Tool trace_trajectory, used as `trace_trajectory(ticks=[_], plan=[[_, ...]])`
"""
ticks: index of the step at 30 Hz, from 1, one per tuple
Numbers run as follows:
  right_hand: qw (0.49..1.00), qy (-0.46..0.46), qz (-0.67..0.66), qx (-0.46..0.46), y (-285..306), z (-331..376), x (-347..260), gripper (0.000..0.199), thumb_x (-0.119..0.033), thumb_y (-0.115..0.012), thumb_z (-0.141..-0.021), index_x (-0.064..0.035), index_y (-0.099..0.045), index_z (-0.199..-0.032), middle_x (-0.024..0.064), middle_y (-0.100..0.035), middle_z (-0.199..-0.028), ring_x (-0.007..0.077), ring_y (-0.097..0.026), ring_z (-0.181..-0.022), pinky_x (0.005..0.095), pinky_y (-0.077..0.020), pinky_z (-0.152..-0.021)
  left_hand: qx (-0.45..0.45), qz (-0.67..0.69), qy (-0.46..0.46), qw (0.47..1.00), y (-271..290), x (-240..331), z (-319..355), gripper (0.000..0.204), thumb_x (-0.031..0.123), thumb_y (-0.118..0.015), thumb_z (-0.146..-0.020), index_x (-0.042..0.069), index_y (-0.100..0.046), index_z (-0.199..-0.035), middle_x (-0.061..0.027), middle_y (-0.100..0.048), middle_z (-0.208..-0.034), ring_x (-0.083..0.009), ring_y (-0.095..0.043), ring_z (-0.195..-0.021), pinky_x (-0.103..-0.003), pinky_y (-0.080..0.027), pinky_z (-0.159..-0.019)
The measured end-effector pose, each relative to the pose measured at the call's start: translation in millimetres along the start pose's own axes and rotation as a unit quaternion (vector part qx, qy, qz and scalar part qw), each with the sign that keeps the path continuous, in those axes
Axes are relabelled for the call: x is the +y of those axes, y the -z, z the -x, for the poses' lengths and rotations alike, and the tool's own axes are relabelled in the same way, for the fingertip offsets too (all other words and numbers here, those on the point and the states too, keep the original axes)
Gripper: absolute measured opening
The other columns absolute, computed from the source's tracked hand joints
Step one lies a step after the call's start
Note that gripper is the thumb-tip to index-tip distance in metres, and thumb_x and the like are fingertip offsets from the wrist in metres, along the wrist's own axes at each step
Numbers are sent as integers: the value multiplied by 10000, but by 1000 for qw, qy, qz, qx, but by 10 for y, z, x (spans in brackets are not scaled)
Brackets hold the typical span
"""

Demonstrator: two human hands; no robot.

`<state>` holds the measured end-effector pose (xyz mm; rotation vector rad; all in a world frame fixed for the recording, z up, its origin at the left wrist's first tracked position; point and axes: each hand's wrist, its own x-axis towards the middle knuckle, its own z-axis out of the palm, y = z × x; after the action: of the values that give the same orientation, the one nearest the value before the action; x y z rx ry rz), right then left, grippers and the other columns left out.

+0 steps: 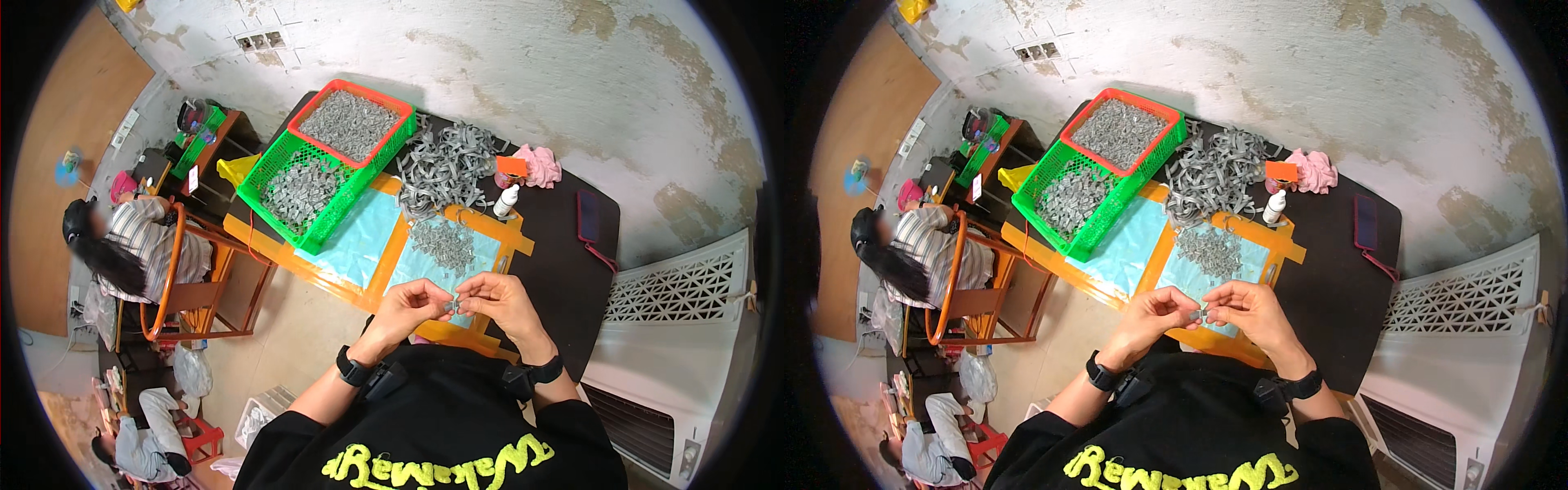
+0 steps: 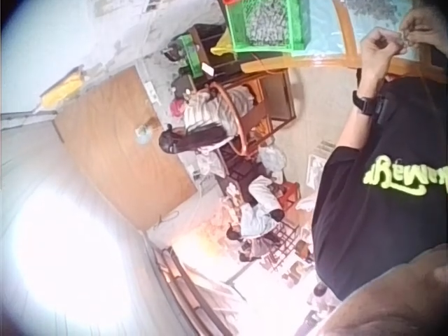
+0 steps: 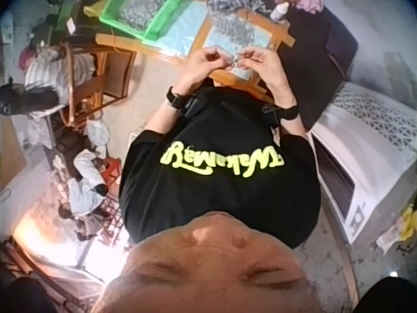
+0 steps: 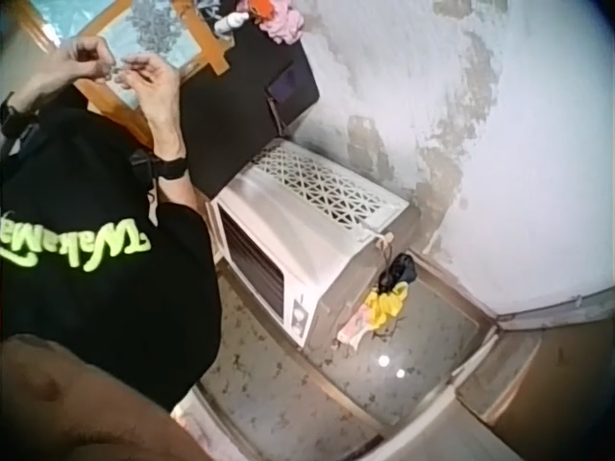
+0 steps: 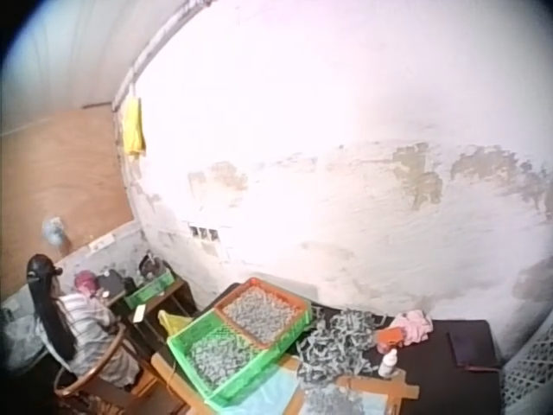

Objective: Connect small grey plastic shoe components by hand at a workbench.

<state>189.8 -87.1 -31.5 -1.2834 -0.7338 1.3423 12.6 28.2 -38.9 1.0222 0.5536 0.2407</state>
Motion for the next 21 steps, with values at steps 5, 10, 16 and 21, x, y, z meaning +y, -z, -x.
trace_trajectory(ticks=[5,10,16,21], plan=[[1000,-17,-15,-1,-17,-37,-21,158,25,-650,-843,32,-646,-1002,65,-674,-884,109,-650,-826,235,-515,-744,1,-7,-14,1000,28,-40,3,103,30,-634,-888,-19,-620,-978,-77,-670,-954,-132,-652,-856,-256,-534,-801],[1000,17,4,2,-26,-59,-6,185,23,-686,-820,33,-647,-1001,73,-683,-879,114,-655,-821,237,-519,-759,2,9,-13,1000,50,-77,45,95,-9,-583,-905,-19,-614,-993,-76,-666,-992,-140,-660,-893,-259,-544,-831],[999,23,35,-18,-42,-80,-106,240,19,-711,-804,32,-635,-1030,75,-682,-876,107,-648,-818,237,-525,-768,34,36,-17,999,-12,-85,97,77,23,-625,-895,-12,-624,-964,-75,-663,-921,-139,-649,-835,-266,-529,-787],[998,47,15,-44,10,-96,-121,279,31,-706,-804,24,-616,-1068,64,-651,-903,99,-634,-810,239,-529,-765,29,73,10,997,-106,-46,132,95,25,-623,-896,-11,-615,-983,-77,-661,-915,-151,-657,-872,-278,-535,-813]])
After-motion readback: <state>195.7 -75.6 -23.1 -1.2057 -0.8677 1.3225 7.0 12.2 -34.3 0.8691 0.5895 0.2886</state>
